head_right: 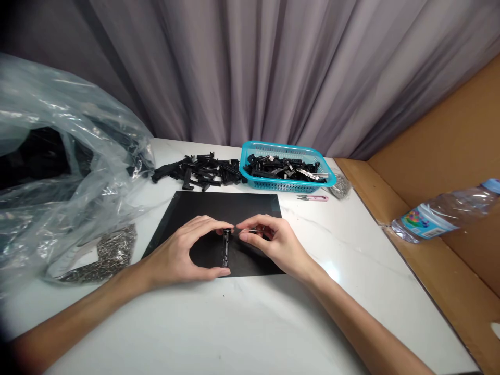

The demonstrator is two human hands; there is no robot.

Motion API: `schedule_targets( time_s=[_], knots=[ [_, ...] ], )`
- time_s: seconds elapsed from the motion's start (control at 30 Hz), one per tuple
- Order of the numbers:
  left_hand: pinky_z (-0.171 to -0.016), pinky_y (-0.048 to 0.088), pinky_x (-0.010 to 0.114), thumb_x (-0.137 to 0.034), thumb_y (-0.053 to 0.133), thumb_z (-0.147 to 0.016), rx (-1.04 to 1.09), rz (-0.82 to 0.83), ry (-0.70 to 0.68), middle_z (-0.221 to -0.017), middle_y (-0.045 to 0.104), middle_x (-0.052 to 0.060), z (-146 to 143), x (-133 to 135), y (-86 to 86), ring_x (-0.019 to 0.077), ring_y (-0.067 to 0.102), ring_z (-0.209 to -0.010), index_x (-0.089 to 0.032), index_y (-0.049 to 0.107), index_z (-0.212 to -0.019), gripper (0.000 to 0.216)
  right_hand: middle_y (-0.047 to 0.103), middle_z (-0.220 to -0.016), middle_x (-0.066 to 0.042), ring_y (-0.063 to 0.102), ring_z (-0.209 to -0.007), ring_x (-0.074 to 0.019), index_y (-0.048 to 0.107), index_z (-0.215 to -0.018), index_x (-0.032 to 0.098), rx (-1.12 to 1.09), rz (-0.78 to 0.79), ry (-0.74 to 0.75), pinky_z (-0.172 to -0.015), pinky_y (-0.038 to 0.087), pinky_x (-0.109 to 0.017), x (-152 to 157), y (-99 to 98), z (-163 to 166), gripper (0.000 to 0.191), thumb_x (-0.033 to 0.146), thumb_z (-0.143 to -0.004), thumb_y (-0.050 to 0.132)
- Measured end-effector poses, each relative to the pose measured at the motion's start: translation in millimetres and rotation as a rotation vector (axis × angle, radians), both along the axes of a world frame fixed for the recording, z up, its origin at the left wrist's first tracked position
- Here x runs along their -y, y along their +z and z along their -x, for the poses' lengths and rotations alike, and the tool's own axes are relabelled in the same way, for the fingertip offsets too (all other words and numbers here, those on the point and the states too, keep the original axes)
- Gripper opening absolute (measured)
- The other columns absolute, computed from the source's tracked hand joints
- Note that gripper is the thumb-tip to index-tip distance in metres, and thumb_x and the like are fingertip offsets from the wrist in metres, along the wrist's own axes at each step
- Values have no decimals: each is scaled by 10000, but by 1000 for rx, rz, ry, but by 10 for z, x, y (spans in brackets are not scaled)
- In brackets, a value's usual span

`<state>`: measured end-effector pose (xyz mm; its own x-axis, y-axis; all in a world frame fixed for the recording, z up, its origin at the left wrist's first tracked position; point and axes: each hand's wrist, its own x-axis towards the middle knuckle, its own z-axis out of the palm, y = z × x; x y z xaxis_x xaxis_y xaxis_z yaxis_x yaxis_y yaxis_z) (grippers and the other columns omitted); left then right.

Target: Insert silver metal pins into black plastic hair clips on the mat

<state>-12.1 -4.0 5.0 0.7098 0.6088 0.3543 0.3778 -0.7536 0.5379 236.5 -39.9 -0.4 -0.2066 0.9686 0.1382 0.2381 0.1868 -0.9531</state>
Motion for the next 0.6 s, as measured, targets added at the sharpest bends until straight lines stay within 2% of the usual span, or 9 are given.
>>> schedule_targets(
  time_s=[0.13, 0.33, 0.47, 0.6],
  knots=[
    [-926, 549, 415, -489, 840, -765, 1, -2, 4, -1043, 684, 66, -9, 9, 12, 259, 652, -1001, -216, 607, -1274, 623, 770, -980, -47, 701, -852, -192, 765, -1040, 232, -72, 65, 27, -755, 551, -322, 13, 18, 10, 262, 431, -871, 795],
    [-926, 540, 409, -477, 838, -768, -4, 0, -4, -1047, 682, 67, -16, 8, 4, 257, 644, -1006, -204, 606, -1268, 615, 722, -929, -24, 660, -835, -164, 676, -913, 215, -94, 73, 57, -727, 517, -283, 29, 65, 38, 230, 414, -884, 787],
    [-924, 537, 408, -470, 838, -763, -16, 6, -3, -1047, 684, 66, -21, 7, 16, 256, 646, -1001, -187, 615, -1249, 605, 716, -929, -28, 602, -765, -145, 703, -933, 209, -65, 81, 75, -687, 488, -275, 40, 97, 38, 218, 418, -905, 760],
    [-952, 529, 412, -459, 844, -760, -21, 20, 9, -1061, 686, 66, -35, 1, 32, 257, 644, -1022, -181, 610, -1257, 615, 733, -961, -25, 526, -704, -120, 726, -949, 208, -22, 41, 99, -653, 462, -258, 49, 108, 25, 211, 368, -850, 821]
  ],
)
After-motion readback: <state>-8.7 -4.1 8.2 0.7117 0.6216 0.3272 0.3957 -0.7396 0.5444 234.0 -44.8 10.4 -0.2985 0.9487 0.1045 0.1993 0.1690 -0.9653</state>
